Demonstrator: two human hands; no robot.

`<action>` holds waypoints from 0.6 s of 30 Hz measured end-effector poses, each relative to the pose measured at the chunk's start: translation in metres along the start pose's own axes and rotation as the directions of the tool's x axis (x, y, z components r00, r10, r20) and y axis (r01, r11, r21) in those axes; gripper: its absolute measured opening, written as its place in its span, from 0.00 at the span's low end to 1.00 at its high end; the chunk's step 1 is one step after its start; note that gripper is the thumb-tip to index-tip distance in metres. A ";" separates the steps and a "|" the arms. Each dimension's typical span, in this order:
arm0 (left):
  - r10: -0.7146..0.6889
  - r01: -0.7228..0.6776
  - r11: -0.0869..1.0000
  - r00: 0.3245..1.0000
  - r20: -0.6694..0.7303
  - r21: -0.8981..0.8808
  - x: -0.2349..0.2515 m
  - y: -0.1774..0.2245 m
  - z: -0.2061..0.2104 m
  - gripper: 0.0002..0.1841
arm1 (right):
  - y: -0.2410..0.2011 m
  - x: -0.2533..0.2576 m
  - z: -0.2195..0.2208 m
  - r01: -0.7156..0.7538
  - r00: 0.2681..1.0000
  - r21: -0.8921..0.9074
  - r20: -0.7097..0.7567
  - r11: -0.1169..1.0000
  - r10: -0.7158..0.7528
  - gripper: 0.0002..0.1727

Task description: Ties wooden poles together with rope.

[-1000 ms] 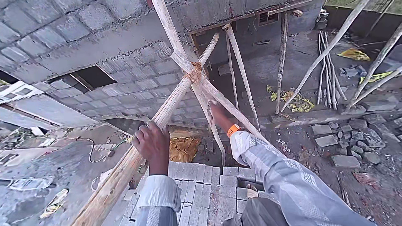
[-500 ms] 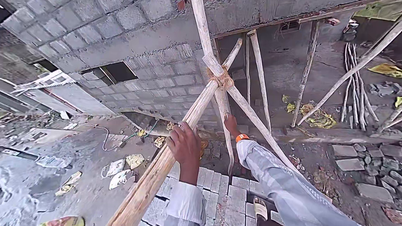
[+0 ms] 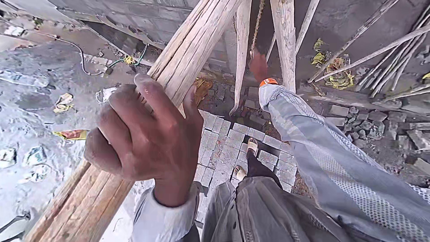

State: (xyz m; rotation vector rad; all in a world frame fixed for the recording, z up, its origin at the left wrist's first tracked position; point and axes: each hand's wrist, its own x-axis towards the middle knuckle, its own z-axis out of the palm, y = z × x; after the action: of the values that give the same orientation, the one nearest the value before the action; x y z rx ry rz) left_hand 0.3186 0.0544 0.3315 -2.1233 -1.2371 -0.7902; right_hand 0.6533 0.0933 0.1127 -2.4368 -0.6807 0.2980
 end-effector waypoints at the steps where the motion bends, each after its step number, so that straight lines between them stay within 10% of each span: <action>1: -0.005 0.005 1.000 1.000 -0.002 0.004 0.000 0.000 0.001 0.38 | 0.001 0.000 0.003 -0.008 1.000 0.010 0.001 1.000 0.008 0.26; 11: 0.064 -0.059 0.997 0.989 -0.133 0.044 -0.001 0.004 -0.001 0.37 | -0.032 -0.030 -0.037 0.080 0.974 0.183 0.193 0.980 -0.116 0.22; 18: 0.049 -0.041 0.998 0.987 -0.151 0.054 -0.003 0.005 0.000 0.37 | -0.088 -0.052 -0.096 0.349 0.856 0.630 -0.515 0.694 0.037 0.28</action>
State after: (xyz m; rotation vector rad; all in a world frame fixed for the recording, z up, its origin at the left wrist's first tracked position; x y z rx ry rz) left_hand 0.3216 0.0509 0.3291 -2.0038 -1.1137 -0.8746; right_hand 0.6082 0.0807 0.2446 -1.5784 -0.4256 -0.1369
